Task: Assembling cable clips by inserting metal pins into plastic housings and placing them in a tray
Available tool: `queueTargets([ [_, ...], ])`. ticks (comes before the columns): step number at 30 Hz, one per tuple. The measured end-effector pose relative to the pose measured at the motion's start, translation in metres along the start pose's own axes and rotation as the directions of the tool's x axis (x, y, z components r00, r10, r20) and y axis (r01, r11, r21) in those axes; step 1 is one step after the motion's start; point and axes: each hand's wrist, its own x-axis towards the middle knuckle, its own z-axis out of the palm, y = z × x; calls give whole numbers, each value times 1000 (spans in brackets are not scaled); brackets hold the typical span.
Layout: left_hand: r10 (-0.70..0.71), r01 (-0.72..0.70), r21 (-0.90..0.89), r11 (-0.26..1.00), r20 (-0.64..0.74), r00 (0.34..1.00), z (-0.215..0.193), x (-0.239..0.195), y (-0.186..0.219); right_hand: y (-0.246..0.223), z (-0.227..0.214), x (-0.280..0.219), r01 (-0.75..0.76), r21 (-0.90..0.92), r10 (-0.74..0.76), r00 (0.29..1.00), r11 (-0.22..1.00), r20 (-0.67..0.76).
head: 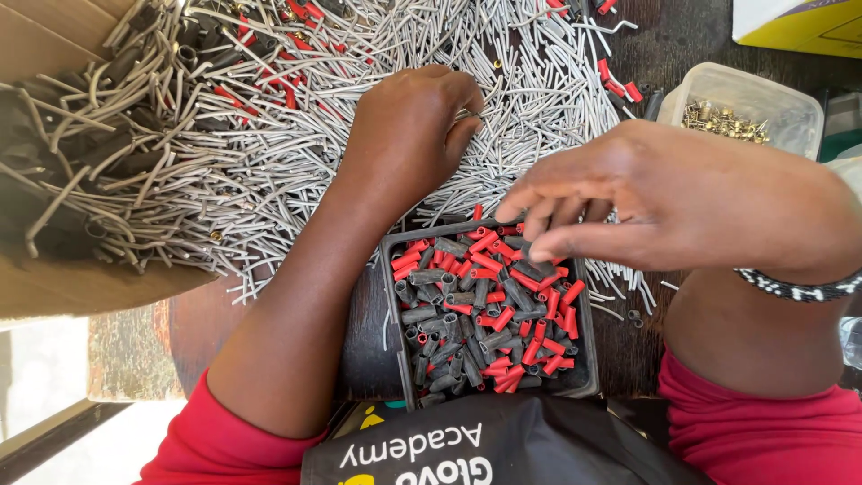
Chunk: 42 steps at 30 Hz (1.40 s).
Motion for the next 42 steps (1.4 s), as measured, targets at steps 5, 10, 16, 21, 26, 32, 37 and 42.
queueTargets([
  [5,-6,6,15,1000,1,1000,1,0,0,22,-11,-5,-324,-192,179,826,926,-534],
  [10,-14,14,2,1000,10,1000,-3,1,3,115,-13,8,-421,-358,-42,598,834,-800],
  [16,-55,56,-15,998,49,997,-6,3,6,133,-9,41,-336,-282,29,688,899,-725],
  [21,-67,67,-10,998,62,996,-6,3,7,149,-7,51,-408,-275,94,687,871,-721],
  [26,-48,49,-15,999,45,998,-6,2,7,135,-17,31,-488,-207,214,673,848,-708],
  [32,-60,61,-8,998,55,997,-6,2,7,107,-23,29,-594,-126,451,716,795,-532],
  [37,-56,56,-7,998,46,997,-5,2,5,132,-15,35,-598,-192,426,727,778,-539],
  [42,-50,50,3,999,46,998,-4,2,5,145,-16,36,-560,-166,376,719,812,-585],
])
